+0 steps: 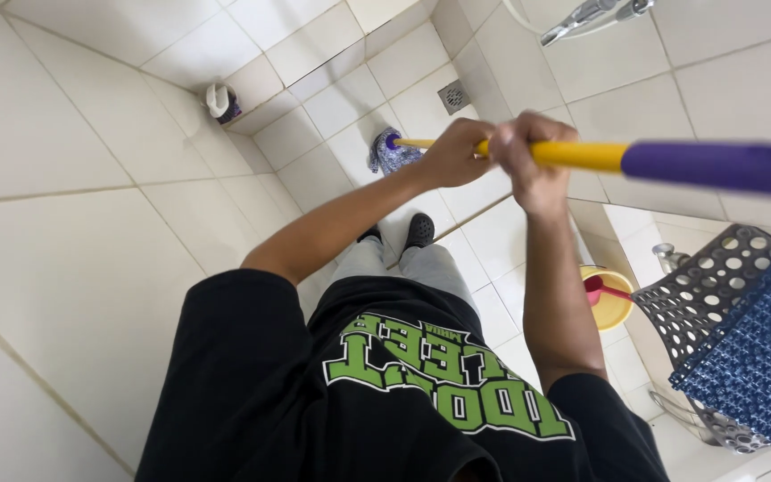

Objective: The person mops the tiled bathroom floor using a yellow-handled mop with a purple head. They move a blue bath mat and a black trash bin to clean underneath them, then place the mat back on the floor.

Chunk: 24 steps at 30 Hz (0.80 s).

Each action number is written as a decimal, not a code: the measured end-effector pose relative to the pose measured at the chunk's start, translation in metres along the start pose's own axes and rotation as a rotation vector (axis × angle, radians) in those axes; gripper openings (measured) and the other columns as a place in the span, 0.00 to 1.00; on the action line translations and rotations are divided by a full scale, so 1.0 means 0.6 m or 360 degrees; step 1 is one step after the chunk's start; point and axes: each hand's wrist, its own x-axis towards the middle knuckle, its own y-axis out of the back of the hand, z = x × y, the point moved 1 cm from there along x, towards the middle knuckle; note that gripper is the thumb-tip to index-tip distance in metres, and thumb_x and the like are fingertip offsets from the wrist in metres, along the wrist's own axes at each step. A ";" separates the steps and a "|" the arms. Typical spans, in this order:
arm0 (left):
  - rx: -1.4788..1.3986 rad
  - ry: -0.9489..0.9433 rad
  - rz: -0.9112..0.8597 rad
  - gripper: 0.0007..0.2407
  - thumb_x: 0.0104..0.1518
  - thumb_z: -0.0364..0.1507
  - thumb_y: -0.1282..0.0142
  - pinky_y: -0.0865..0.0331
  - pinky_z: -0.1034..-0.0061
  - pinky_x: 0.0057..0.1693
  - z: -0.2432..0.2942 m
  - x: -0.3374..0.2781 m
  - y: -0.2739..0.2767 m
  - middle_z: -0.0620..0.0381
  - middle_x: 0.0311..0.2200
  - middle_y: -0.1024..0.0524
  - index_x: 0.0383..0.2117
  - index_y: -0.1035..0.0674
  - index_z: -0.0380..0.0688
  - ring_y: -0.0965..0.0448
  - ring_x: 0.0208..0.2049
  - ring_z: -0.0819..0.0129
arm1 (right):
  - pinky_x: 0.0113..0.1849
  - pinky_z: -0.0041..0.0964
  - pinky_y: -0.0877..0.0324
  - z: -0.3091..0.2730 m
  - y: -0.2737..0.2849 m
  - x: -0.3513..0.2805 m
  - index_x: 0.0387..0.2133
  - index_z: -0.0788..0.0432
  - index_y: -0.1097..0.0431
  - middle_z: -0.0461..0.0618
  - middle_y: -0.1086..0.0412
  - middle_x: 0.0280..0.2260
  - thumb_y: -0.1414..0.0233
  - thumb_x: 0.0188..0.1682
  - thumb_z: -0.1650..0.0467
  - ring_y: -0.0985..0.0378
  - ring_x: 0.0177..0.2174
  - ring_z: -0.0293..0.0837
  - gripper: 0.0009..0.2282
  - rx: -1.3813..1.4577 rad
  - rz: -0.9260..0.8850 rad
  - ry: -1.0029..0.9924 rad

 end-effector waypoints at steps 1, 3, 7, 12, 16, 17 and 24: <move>0.0110 0.0245 0.0055 0.05 0.52 0.26 0.39 0.27 0.67 0.36 -0.013 -0.002 -0.007 0.50 0.26 0.21 0.27 0.21 0.37 0.19 0.27 0.60 | 0.23 0.31 0.39 0.010 -0.004 0.009 0.21 0.59 0.39 0.45 0.36 0.17 0.42 0.56 0.74 0.35 0.18 0.34 0.15 0.0129 0.0263 -0.0104; 0.0301 0.0193 0.0379 0.06 0.53 0.26 0.39 0.27 0.66 0.38 -0.035 -0.022 -0.037 0.48 0.28 0.22 0.31 0.24 0.37 0.20 0.30 0.56 | 0.23 0.32 0.40 0.024 -0.032 0.021 0.20 0.59 0.40 0.44 0.38 0.17 0.44 0.57 0.75 0.37 0.18 0.35 0.16 0.0106 0.0592 -0.0071; 0.0130 0.0741 0.0622 0.07 0.62 0.26 0.41 0.34 0.69 0.30 -0.187 -0.071 -0.048 0.51 0.18 0.20 0.26 0.20 0.39 0.24 0.21 0.62 | 0.37 0.39 0.32 0.053 -0.054 0.019 0.24 0.63 0.39 0.48 0.41 0.23 0.48 0.61 0.79 0.38 0.27 0.40 0.13 -0.0089 0.0639 0.0286; -0.0120 0.0295 0.0079 0.07 0.62 0.28 0.44 0.27 0.75 0.37 -0.058 -0.042 0.076 0.60 0.32 0.24 0.40 0.24 0.40 0.24 0.31 0.77 | 0.26 0.38 0.41 0.023 -0.071 0.084 0.23 0.62 0.34 0.47 0.38 0.21 0.40 0.52 0.76 0.37 0.22 0.40 0.11 -0.0356 -0.0319 0.0117; 0.0648 0.0350 0.0357 0.05 0.67 0.32 0.45 0.23 0.72 0.45 -0.230 -0.162 0.071 0.62 0.36 0.21 0.38 0.21 0.46 0.18 0.38 0.68 | 0.26 0.33 0.30 0.065 -0.142 0.103 0.25 0.60 0.31 0.42 0.33 0.23 0.38 0.50 0.71 0.27 0.24 0.34 0.09 -0.0039 -0.0157 0.0004; 0.0656 0.0337 0.0350 0.05 0.67 0.32 0.45 0.23 0.72 0.45 -0.230 -0.163 0.068 0.62 0.36 0.21 0.38 0.21 0.46 0.18 0.38 0.68 | 0.26 0.33 0.30 0.057 -0.152 0.112 0.25 0.60 0.31 0.42 0.33 0.23 0.38 0.50 0.71 0.27 0.24 0.34 0.09 -0.0040 -0.0150 0.0019; 0.0227 0.0233 0.0841 0.09 0.67 0.31 0.47 0.26 0.67 0.47 -0.364 -0.122 0.078 0.56 0.38 0.24 0.46 0.26 0.38 0.23 0.41 0.62 | 0.24 0.32 0.41 0.263 -0.118 0.168 0.20 0.59 0.34 0.39 0.38 0.18 0.39 0.53 0.71 0.39 0.20 0.32 0.14 -0.0182 -0.0026 0.0004</move>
